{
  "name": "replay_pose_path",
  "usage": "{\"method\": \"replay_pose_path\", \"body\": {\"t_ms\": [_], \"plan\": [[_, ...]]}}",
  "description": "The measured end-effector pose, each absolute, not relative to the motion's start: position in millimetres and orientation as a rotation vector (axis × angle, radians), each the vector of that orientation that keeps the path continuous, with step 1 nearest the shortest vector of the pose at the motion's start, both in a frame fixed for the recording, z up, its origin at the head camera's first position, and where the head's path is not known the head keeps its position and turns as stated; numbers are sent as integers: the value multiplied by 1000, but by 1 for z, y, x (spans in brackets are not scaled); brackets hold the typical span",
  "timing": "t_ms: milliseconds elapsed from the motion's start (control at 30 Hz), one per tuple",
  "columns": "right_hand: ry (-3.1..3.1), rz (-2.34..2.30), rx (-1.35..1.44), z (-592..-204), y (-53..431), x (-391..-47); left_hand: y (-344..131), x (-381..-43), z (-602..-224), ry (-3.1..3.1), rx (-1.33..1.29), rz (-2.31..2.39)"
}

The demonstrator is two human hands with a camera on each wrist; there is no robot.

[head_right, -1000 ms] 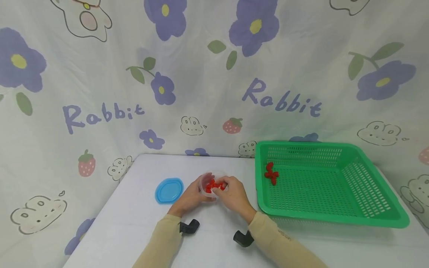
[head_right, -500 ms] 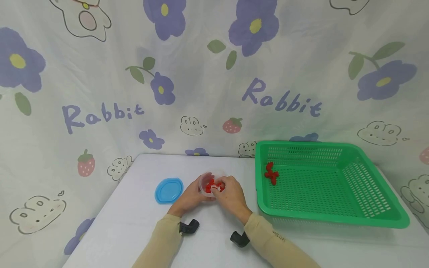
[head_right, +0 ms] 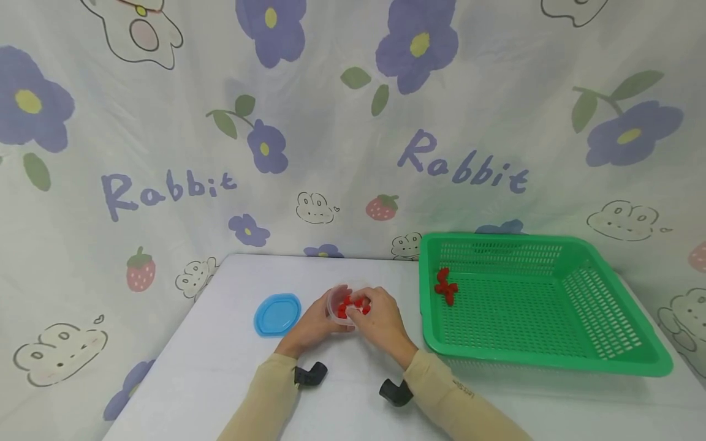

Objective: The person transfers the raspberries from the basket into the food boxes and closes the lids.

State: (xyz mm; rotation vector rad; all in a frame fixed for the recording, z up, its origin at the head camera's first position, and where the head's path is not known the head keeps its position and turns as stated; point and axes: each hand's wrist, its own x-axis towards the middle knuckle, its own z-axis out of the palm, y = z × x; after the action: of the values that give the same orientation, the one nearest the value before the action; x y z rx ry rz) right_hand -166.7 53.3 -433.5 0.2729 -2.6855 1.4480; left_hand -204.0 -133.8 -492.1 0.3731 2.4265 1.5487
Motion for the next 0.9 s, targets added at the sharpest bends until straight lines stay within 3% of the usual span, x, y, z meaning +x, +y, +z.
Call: {"method": "replay_pose_path", "body": {"t_ms": [900], "plan": [[-2612,1314,314,-372,108,-164,-131,-203,-491,2462,326,1497]]}}
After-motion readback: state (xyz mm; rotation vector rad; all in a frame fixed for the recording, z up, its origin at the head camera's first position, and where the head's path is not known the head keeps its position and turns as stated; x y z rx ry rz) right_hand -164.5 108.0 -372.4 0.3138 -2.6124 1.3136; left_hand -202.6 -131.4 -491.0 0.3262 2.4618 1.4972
